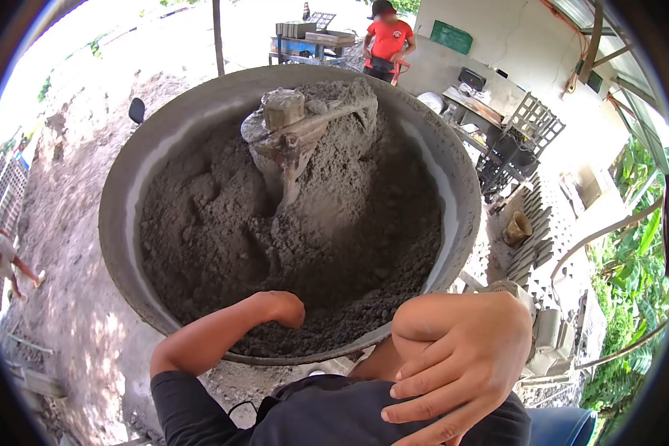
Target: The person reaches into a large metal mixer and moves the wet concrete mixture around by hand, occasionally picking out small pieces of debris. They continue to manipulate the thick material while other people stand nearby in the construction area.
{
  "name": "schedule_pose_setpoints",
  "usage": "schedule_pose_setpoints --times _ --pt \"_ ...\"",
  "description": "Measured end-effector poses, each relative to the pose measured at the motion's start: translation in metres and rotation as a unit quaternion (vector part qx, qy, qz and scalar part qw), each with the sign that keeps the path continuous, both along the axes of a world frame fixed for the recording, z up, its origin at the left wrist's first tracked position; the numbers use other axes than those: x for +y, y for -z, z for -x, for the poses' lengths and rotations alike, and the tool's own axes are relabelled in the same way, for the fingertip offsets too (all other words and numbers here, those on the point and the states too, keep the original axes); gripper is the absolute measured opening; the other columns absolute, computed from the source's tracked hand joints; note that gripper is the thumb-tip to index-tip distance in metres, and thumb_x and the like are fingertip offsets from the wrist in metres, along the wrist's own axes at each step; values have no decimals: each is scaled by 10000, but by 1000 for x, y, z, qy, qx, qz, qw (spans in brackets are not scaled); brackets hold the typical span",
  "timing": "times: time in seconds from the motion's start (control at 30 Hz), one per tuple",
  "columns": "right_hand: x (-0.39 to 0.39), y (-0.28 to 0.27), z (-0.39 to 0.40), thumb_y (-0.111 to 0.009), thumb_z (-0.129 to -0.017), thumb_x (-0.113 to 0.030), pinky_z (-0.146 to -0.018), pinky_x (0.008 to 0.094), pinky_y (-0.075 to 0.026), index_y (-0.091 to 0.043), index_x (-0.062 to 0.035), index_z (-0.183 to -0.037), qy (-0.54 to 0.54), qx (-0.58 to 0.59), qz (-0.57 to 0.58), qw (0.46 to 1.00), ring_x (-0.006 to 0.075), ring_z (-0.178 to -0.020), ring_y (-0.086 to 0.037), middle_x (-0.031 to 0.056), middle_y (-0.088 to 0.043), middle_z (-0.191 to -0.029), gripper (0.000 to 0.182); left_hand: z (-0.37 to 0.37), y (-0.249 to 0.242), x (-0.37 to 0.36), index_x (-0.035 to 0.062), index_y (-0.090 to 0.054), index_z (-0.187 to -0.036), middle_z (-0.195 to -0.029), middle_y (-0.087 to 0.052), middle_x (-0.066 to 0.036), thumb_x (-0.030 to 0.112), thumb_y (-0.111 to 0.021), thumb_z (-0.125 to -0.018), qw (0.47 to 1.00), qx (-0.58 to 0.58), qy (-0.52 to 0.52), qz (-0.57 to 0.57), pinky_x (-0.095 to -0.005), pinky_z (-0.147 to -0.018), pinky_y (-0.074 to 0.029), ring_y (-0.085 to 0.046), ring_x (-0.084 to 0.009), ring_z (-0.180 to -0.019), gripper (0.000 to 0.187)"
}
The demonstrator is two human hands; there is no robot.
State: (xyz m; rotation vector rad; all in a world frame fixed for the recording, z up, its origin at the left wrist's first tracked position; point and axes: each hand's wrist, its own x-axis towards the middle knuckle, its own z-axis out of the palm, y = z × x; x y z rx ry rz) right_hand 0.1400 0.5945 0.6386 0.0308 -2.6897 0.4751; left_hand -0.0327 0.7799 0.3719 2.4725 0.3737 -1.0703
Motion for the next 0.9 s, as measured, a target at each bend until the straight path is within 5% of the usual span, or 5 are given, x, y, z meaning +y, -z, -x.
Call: schedule_pose_setpoints --times 0.2,0.43,0.5,0.9 --pt "-1 -4 -3 -461 -950 -312 -738 291 -524 -636 -30 -1104 5 -29 -36 999 194 -791 -642 147 -645 -1000 365 2 0 1 111 -680 -1008 -980 -664 -91 287 -484 -850 1000 -22 -7 12 -408 -806 -465 -614 -269 -924 308" --pt "-2 -2 0 -471 -946 -331 -726 269 -522 -632 -25 -1116 54 -41 -34 997 190 -786 -647 127 -650 -992 386 3 -8 -3 84 -667 -1007 -1000 -650 -115 284 -474 -854 999 -32 13 11 -429 -814 -454 -597 -304 -937 317" --pt "-3 0 -2 -569 -873 -393 -683 317 -530 -639 -12 -1030 45 -25 -13 999 224 -757 -648 132 -662 -925 418 3 -7 -2 78 -663 -1005 -995 -648 -117 281 -467 -857 999 -36 5 16 -434 -815 -452 -595 -310 -933 319" --pt "-3 -1 0 -469 -947 -336 -713 262 -521 -626 -31 -1132 56 -30 -50 997 185 -787 -653 123 -656 -978 390 1 -5 0 77 -615 -1068 -1037 -619 -133 276 -383 -899 1000 -14 1 9 -440 -825 -434 -574 -327 -950 349"
